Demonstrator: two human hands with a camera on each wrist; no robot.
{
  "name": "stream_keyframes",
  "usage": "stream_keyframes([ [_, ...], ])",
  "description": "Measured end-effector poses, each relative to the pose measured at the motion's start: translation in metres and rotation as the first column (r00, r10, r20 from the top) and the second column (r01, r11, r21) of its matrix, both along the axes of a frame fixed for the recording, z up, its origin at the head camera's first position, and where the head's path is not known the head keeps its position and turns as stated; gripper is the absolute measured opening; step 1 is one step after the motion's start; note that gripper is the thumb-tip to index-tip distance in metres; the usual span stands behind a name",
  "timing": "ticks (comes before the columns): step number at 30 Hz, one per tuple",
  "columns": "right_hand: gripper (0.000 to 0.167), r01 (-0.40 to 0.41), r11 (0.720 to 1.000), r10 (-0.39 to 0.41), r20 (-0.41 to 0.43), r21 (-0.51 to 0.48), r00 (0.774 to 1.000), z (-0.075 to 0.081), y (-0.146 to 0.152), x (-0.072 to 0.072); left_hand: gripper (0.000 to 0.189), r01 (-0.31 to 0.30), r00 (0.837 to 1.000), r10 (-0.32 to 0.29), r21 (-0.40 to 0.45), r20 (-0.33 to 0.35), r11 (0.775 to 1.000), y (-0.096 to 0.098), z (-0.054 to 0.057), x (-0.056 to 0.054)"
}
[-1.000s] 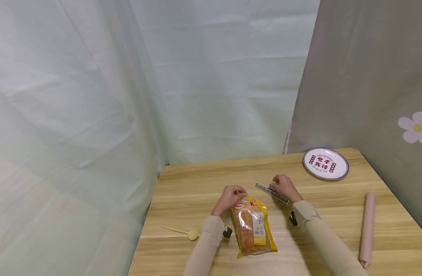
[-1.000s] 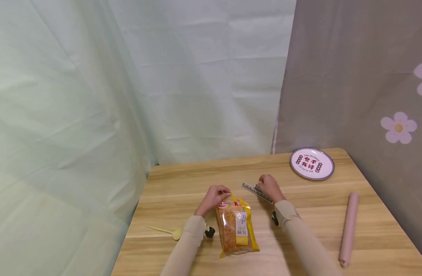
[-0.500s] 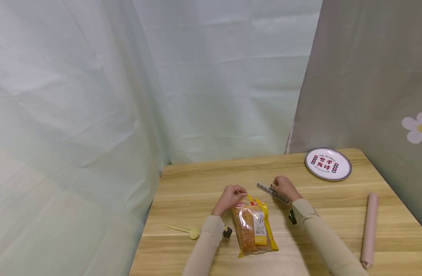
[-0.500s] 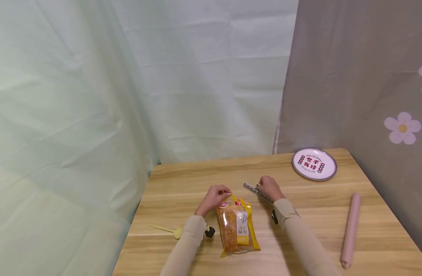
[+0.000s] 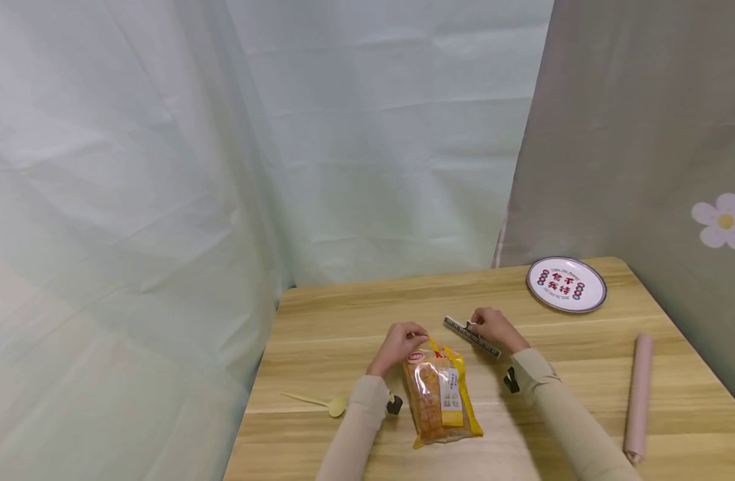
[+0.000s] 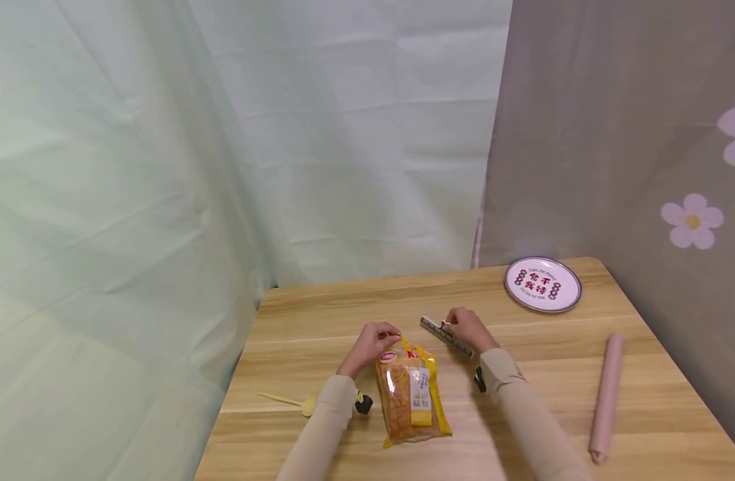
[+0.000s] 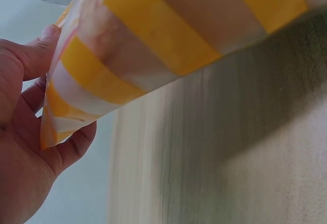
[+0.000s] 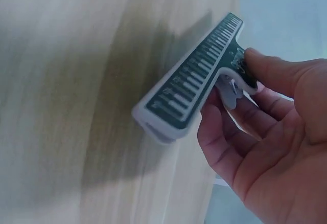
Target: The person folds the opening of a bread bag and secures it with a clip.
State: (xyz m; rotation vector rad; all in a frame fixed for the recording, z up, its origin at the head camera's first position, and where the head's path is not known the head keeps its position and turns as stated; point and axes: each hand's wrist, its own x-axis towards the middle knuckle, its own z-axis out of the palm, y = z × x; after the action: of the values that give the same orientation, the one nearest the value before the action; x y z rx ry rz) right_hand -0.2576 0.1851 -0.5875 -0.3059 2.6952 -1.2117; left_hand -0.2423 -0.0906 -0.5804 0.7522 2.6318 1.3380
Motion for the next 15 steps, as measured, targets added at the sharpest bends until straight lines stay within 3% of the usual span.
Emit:
stream_keyframes([
  [5, 0.012, -0.012, 0.992, 0.016, 0.037, -0.124, 0.999, 0.008, 0.004, 0.0, 0.012, 0.006, 1.0, -0.006, -0.008, 0.02, 1.0, 0.002, 0.001, -0.003],
  [11, 0.035, -0.028, 0.96, 0.048, 0.064, -0.278, 0.997, 0.016, 0.007, 0.009, 0.012, 0.01, 0.998, -0.009, -0.018, 0.061, 1.0, 0.003, 0.002, -0.003],
  [15, 0.038, -0.013, 0.946, 0.042, 0.083, -0.324, 0.996, 0.016, 0.009, 0.012, 0.012, 0.023, 0.999, -0.021, -0.031, 0.042, 0.999, 0.004, 0.001, -0.003],
])
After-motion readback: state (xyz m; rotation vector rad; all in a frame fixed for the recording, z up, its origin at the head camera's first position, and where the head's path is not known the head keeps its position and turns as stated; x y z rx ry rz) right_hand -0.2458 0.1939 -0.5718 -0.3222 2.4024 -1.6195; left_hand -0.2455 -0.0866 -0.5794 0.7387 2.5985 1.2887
